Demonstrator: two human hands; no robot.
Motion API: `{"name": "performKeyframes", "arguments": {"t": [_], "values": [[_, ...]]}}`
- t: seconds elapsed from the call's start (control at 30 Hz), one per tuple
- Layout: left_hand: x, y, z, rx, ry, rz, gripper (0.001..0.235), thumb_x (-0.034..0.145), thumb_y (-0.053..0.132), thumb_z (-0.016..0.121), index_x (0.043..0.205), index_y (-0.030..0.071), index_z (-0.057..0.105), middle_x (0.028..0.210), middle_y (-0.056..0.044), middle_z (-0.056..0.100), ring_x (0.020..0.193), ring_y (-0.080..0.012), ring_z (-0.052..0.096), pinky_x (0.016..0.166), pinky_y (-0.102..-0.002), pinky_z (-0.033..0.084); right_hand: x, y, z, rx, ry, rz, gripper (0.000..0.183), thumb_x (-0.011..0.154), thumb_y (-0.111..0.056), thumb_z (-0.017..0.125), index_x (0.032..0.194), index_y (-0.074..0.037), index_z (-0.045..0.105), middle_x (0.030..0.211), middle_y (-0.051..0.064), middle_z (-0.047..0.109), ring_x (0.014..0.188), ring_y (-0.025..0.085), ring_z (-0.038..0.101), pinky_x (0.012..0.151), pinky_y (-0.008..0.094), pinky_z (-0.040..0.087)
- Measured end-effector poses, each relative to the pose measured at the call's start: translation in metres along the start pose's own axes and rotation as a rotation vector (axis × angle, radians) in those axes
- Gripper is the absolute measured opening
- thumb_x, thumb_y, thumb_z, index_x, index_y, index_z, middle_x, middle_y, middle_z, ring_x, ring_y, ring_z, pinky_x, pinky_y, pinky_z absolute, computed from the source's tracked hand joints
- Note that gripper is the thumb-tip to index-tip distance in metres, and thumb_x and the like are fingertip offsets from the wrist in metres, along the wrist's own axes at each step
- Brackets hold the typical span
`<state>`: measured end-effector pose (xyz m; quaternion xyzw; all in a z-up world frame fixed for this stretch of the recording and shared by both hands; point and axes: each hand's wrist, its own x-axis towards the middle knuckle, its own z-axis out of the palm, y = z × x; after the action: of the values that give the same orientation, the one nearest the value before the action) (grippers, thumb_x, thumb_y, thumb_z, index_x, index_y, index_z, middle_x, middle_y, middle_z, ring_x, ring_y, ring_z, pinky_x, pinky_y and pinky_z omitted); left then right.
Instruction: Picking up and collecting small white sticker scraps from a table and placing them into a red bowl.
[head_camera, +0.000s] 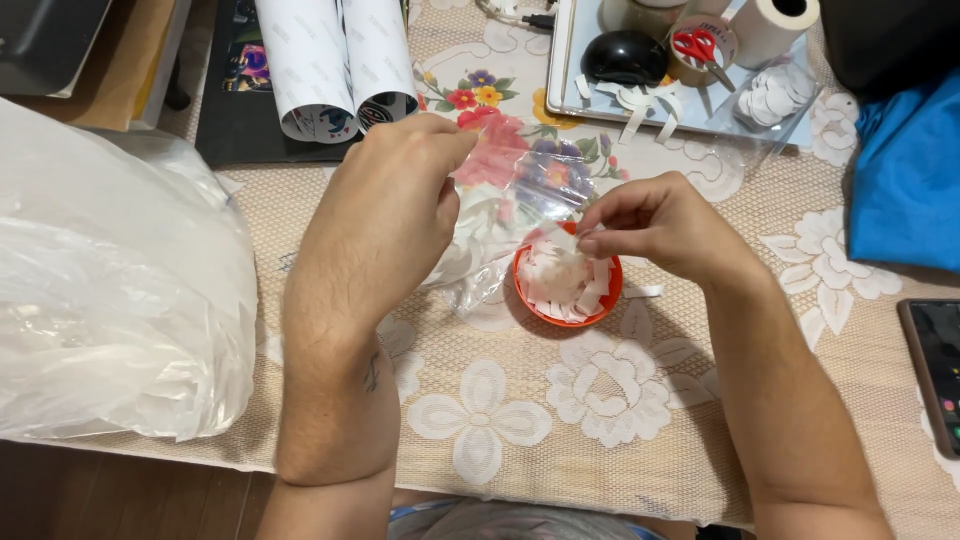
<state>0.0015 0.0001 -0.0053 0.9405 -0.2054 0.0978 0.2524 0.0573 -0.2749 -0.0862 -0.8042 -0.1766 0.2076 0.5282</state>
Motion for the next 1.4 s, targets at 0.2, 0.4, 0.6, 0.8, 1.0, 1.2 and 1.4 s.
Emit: {"name": "performKeyframes", "arguments": {"t": [0.2,0.4,0.6,0.8,1.0,1.2,1.4], "values": [[0.003,-0.003,0.011,0.188,0.066,-0.121,0.013,0.071,-0.015,0.044,0.072,-0.003,0.049,0.086,-0.016,0.059,0.074,-0.0414,0.056,0.059,-0.053,0.042,-0.011,0.039,-0.010,0.532,-0.070,-0.047,0.019,0.076,0.004,0.080,0.093,-0.001,0.075,0.081,0.010,0.076,0.071,0.016,0.073,0.067,0.023,0.063],[0.002,0.026,0.015,0.078,-0.126,-0.065,0.044,0.092,0.001,0.058,0.135,0.007,0.064,0.111,-0.020,0.068,0.097,-0.0304,0.069,0.081,-0.048,0.059,-0.047,0.046,-0.002,0.775,-0.132,0.004,0.018,0.078,0.002,0.081,0.094,0.000,0.075,0.081,0.010,0.077,0.070,0.016,0.074,0.067,0.024,0.062],[-0.026,0.073,0.032,-0.434,0.137,0.152,0.039,0.099,0.036,0.050,0.119,0.007,0.068,0.109,-0.010,0.073,0.075,-0.0118,0.065,0.065,-0.026,0.058,-0.103,0.016,0.006,0.457,0.222,-0.020,0.021,0.070,-0.005,0.084,0.090,-0.002,0.075,0.082,0.012,0.077,0.071,0.021,0.075,0.068,0.028,0.064],[-0.080,0.108,0.107,-1.971,0.166,-0.665,0.064,0.097,0.045,0.042,0.140,-0.001,0.050,0.138,-0.019,0.060,0.129,-0.0290,0.057,0.110,-0.040,0.043,-0.146,-0.024,0.042,-0.715,0.474,-0.768,0.012,0.088,-0.016,0.069,0.094,-0.008,0.076,0.094,0.007,0.076,0.083,0.017,0.075,0.081,0.026,0.060],[-0.075,0.106,0.137,-2.306,0.174,-0.970,0.077,0.094,0.055,0.032,0.143,-0.003,0.047,0.144,-0.030,0.054,0.136,-0.0406,0.050,0.112,-0.045,0.037,-0.138,0.013,0.068,-1.125,0.271,-1.025,0.020,0.100,-0.002,0.054,0.112,0.009,0.065,0.116,0.024,0.068,0.102,0.033,0.070,0.092,0.039,0.061],[-0.079,0.086,0.157,-2.288,-0.057,-0.914,0.074,0.095,0.058,0.042,0.139,-0.001,0.049,0.143,-0.027,0.055,0.124,-0.0350,0.056,0.082,-0.051,0.054,-0.137,0.025,0.062,-0.834,0.245,-0.764,0.041,0.087,-0.027,0.079,0.119,-0.004,0.067,0.124,0.012,0.070,0.112,0.026,0.071,0.102,0.038,0.056],[-0.078,0.076,0.164,-2.166,-0.151,-0.917,0.059,0.083,-0.010,0.048,0.142,-0.008,0.046,0.137,-0.029,0.059,0.124,-0.0319,0.058,0.104,-0.038,0.048,-0.129,0.026,0.050,-0.494,0.412,-0.631,0.016,0.085,-0.014,0.074,0.096,-0.002,0.074,0.095,0.012,0.078,0.091,0.023,0.078,0.085,0.032,0.064]]}}
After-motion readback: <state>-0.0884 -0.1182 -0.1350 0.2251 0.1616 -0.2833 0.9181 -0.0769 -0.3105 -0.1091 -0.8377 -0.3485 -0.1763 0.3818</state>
